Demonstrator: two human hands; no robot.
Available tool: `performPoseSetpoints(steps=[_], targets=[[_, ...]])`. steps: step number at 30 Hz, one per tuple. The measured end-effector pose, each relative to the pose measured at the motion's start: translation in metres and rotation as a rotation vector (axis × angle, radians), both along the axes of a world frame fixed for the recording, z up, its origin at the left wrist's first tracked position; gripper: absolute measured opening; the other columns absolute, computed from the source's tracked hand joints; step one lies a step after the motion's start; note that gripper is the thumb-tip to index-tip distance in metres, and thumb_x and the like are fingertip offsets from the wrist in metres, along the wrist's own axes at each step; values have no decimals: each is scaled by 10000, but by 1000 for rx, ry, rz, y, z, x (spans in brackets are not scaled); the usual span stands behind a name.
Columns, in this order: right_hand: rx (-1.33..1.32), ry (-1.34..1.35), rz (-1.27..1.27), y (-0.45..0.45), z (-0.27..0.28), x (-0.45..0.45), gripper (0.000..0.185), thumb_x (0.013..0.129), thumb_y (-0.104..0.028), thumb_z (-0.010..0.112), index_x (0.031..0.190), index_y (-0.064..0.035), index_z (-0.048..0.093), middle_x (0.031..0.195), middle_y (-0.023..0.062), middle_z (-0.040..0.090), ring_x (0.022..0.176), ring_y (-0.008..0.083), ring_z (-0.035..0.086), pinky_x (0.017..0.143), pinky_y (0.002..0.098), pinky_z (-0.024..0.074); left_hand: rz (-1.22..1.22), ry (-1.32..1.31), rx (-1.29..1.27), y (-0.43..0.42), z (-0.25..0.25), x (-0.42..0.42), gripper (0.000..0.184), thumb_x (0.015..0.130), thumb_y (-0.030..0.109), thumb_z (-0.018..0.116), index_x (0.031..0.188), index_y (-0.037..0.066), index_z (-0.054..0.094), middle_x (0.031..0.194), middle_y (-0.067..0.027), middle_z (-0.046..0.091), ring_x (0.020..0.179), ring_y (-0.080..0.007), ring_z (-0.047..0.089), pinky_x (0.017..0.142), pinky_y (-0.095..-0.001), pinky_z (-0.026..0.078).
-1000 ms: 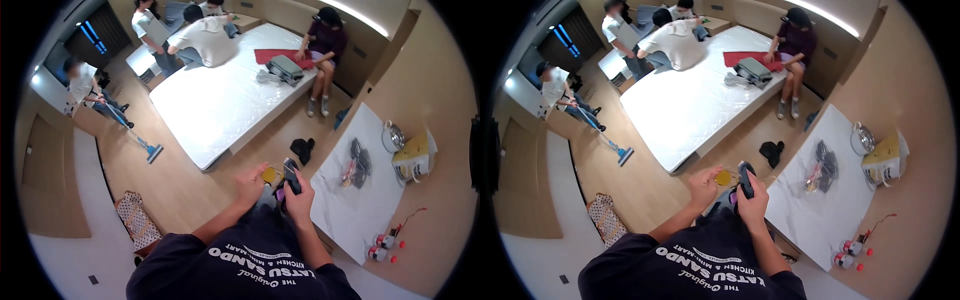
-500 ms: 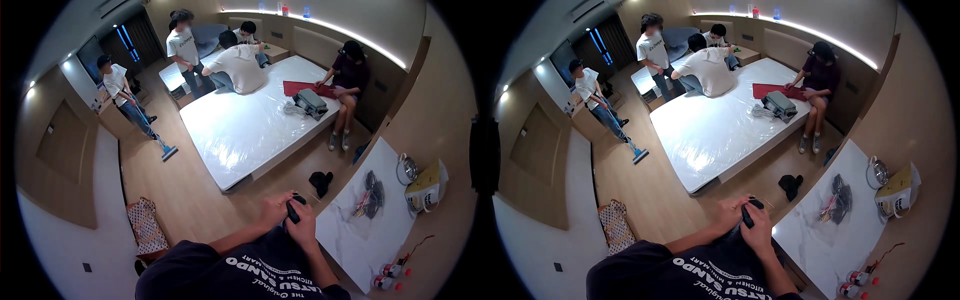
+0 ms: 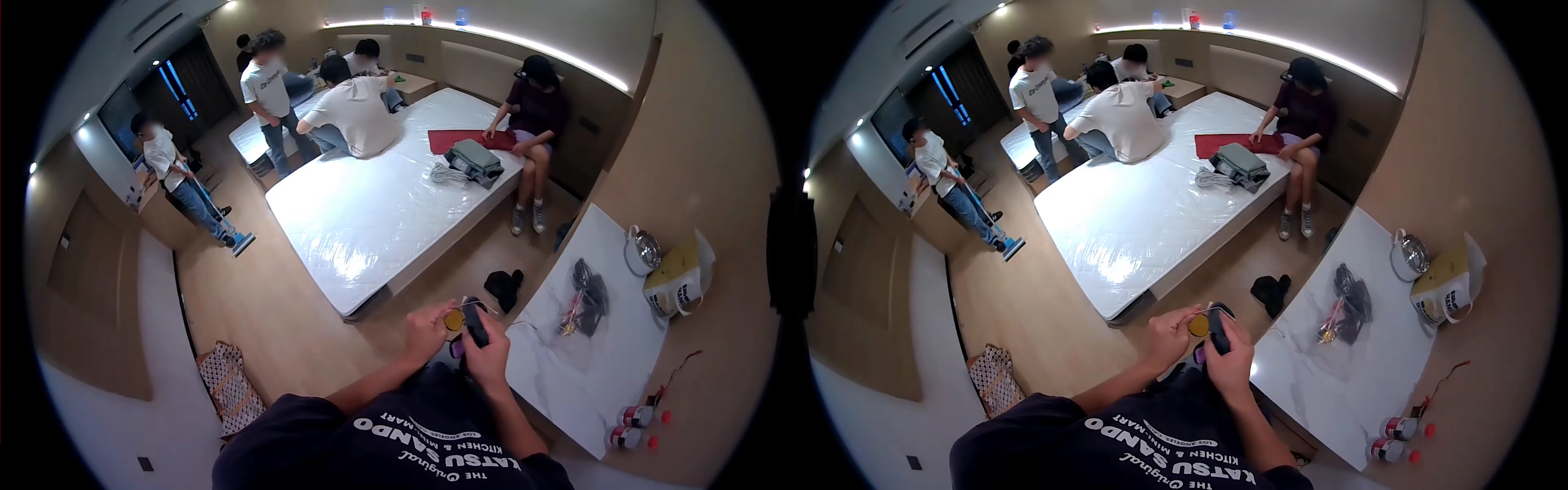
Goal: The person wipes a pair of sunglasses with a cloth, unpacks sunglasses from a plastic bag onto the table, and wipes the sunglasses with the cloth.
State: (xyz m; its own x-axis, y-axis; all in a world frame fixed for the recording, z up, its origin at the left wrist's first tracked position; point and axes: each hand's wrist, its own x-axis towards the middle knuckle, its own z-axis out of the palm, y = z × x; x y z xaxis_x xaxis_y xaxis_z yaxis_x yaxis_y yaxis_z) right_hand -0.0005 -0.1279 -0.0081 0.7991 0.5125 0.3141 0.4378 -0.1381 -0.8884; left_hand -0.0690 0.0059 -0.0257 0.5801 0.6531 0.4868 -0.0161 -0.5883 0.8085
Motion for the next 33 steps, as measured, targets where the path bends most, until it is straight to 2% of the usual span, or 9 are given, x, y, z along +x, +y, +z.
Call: performPoseSetpoints(steps=[4,12,16,19,21,23,27,30,33], targets=[[-124,-165,193,2,14,-10,590,743,-57,729,1316,28,612,1333,221,623,1156,411,591,1022,419,482,-25,-18,-25,-7,8,7,186,891,-31,625,1018,-22,761,990,-182,757,893,-285,760,794,-334,596],[-74,-243,253,-4,18,3,539,723,-43,698,1255,34,651,1317,193,644,1121,393,613,986,424,504,-22,-11,-51,-9,16,12,195,895,-26,618,1031,-29,757,1011,-191,752,906,-300,757,793,-347,596],[-78,-193,360,-12,16,13,465,728,-38,691,1191,4,690,1249,170,683,1086,379,635,966,407,516,41,34,-175,-2,9,13,188,933,10,610,1038,-18,764,986,-160,769,870,-229,757,773,-326,584],[-56,52,431,-19,12,20,422,723,3,655,1142,-12,708,1189,169,704,1060,346,659,930,383,520,97,46,-419,17,-2,17,213,1002,102,592,1029,-5,774,910,-94,781,824,-124,712,775,-286,559],[26,345,380,-25,17,20,354,792,6,649,1141,1,706,1049,93,726,853,169,678,803,289,524,26,19,-722,36,0,16,254,1035,165,581,1058,-36,735,1032,-120,753,898,-172,703,787,-317,573],[100,710,310,-34,16,26,333,809,-4,671,1140,21,702,981,48,706,797,113,646,770,265,514,-24,-43,-1047,54,-14,19,244,1055,181,542,1120,-14,673,1150,-139,714,981,-210,698,817,-334,575],[609,916,52,-41,5,43,301,869,-49,699,1151,48,664,951,24,692,835,101,634,765,247,507,-160,-10,-1424,58,-8,21,247,1068,200,498,1191,12,602,1222,-146,677,1079,-239,678,879,-326,561],[676,744,-211,-45,-2,56,329,903,-58,699,1209,44,639,1005,22,684,859,89,619,771,241,500,-275,19,-1522,49,-15,26,294,1077,218,478,1247,-6,563,1249,-159,663,1134,-259,664,907,-326,569],[476,424,-375,-50,-7,64,391,917,-25,664,1293,61,598,1184,86,656,1078,159,606,978,300,473,-329,60,-1563,39,-11,34,345,1087,225,461,1306,-32,536,1274,-177,656,1165,-276,659,908,-317,590]])
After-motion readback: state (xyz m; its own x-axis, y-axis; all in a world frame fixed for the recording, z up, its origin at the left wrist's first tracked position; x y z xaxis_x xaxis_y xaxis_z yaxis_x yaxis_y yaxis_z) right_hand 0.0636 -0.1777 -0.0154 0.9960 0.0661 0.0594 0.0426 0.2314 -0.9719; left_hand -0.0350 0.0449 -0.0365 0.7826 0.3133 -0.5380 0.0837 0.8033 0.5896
